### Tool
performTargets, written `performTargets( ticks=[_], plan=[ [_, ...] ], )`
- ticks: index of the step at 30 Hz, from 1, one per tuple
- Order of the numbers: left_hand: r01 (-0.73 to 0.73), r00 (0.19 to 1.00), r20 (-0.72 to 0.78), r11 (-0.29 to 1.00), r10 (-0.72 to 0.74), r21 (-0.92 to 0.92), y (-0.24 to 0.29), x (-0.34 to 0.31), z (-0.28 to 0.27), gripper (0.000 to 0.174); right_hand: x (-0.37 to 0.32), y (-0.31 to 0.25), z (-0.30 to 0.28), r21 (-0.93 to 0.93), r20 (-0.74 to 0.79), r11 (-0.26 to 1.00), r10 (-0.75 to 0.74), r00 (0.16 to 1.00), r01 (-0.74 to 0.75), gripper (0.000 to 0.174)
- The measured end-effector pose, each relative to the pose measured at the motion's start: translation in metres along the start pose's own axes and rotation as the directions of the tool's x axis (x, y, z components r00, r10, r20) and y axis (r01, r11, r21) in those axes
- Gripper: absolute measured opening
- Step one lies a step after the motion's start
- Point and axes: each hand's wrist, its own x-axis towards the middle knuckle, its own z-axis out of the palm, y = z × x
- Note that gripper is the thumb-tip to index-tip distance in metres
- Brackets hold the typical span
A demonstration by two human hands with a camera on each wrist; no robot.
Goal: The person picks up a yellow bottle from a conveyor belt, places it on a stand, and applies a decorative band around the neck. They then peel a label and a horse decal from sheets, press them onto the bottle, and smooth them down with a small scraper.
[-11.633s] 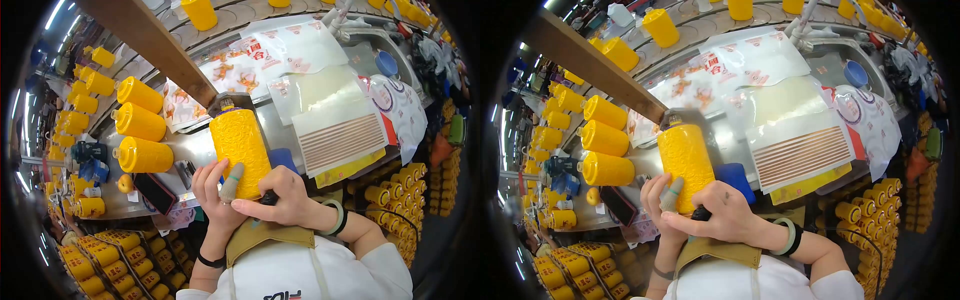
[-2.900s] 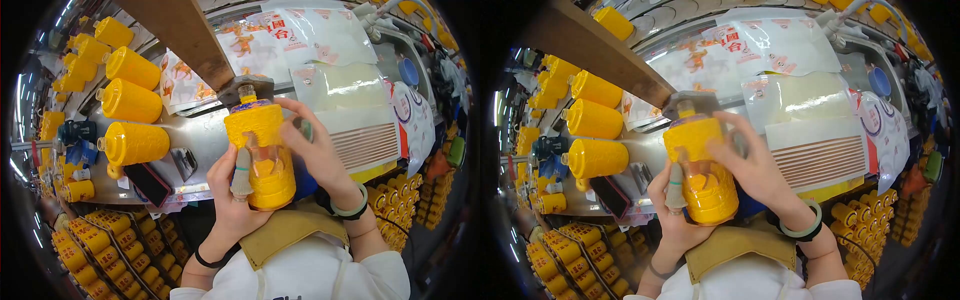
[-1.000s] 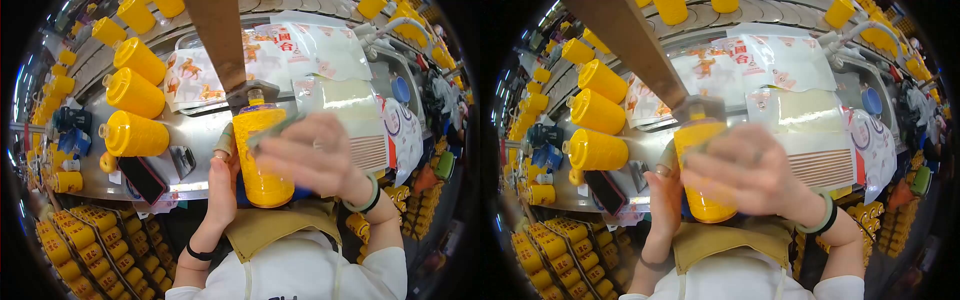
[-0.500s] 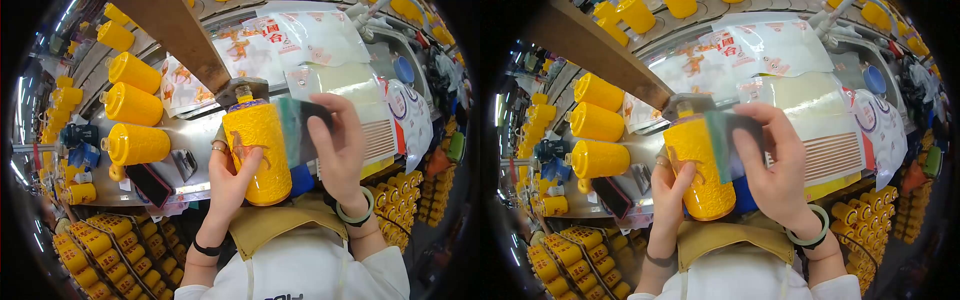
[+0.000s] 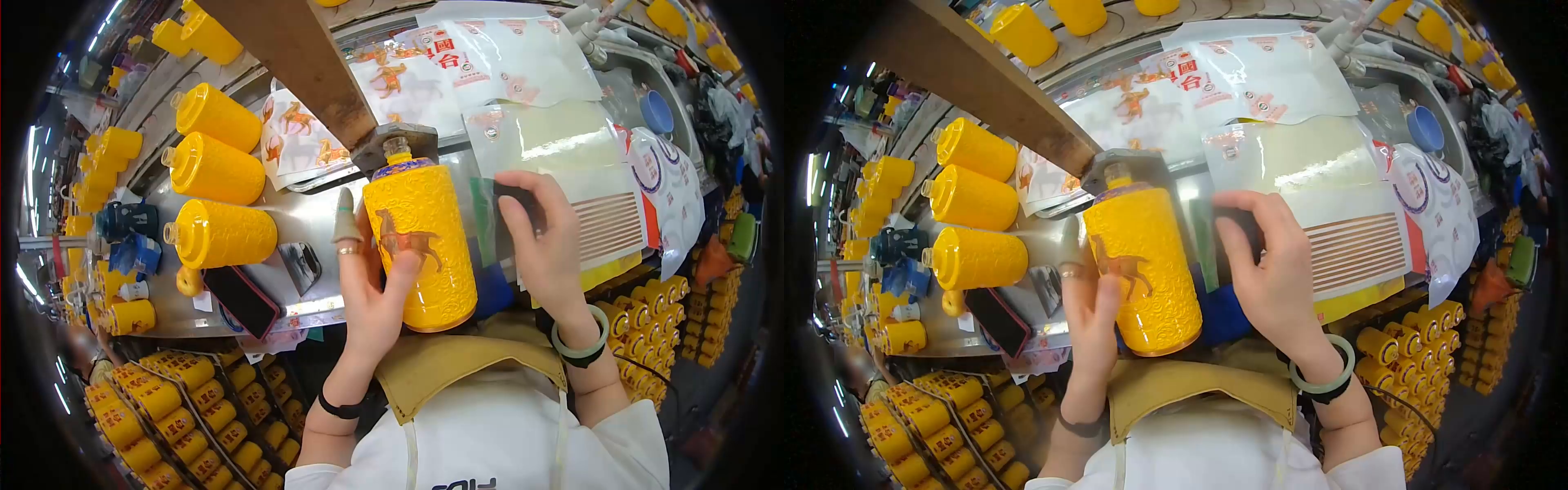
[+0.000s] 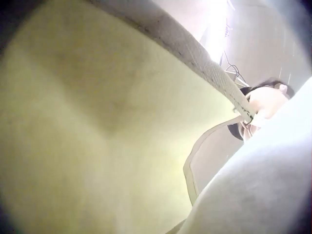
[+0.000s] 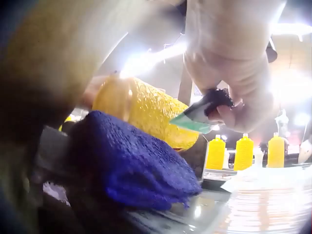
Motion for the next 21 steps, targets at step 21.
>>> performTargets(
  ticks=[21],
  plan=[
    [-0.35,0.932,0.141,0.736,0.333,0.58,-0.02,-0.035,-0.018,0.116,0.028,-0.032,0.0,0.125,0.295,0.933,-0.359,0.885,0.337,0.042]
  ],
)
